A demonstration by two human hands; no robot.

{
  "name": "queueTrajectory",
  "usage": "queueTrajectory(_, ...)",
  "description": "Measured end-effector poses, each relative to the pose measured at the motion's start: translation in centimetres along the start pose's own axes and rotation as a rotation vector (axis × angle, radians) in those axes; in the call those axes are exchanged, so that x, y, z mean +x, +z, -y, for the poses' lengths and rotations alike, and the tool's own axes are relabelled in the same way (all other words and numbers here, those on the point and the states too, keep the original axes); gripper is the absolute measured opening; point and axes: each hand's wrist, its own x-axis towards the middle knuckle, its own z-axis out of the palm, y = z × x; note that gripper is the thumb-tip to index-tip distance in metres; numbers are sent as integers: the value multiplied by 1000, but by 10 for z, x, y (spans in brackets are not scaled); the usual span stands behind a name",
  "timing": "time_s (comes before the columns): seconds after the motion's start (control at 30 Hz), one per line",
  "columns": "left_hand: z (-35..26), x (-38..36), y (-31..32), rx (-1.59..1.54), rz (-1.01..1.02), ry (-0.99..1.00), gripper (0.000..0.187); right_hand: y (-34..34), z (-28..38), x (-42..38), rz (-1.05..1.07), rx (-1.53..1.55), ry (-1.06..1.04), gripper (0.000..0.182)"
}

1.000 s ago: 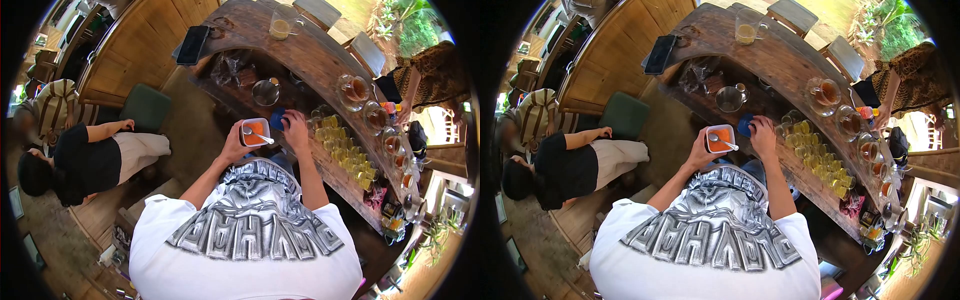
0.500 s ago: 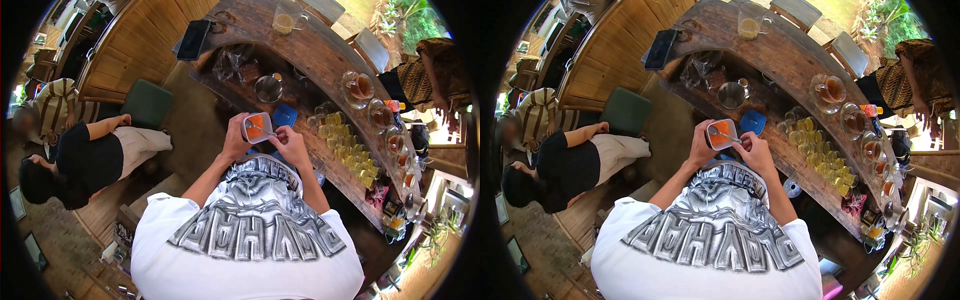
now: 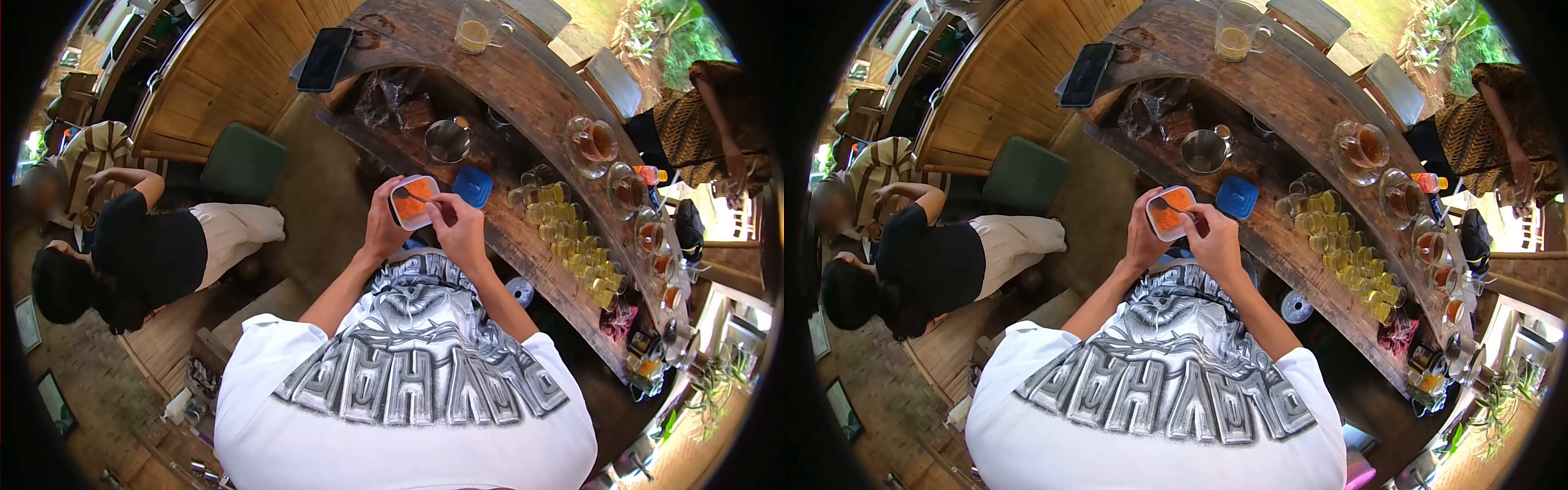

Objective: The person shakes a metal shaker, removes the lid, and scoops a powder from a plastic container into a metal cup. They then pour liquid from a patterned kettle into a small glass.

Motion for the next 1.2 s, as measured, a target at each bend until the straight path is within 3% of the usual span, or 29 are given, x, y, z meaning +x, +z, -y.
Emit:
queueTrajectory(0.17,-3,0,-1,10,11,24,94,2,-1,3,17,-41,-166,15)
queueTrajectory(0.33,-2,-2,-1,-37,-13,-20,95,-3,-1,1,-113,-121,-270,12)
queueTrajectory(1.2,-4,1,-1,16,-32,-33,97,17,-22,5,-126,22,-102,17)
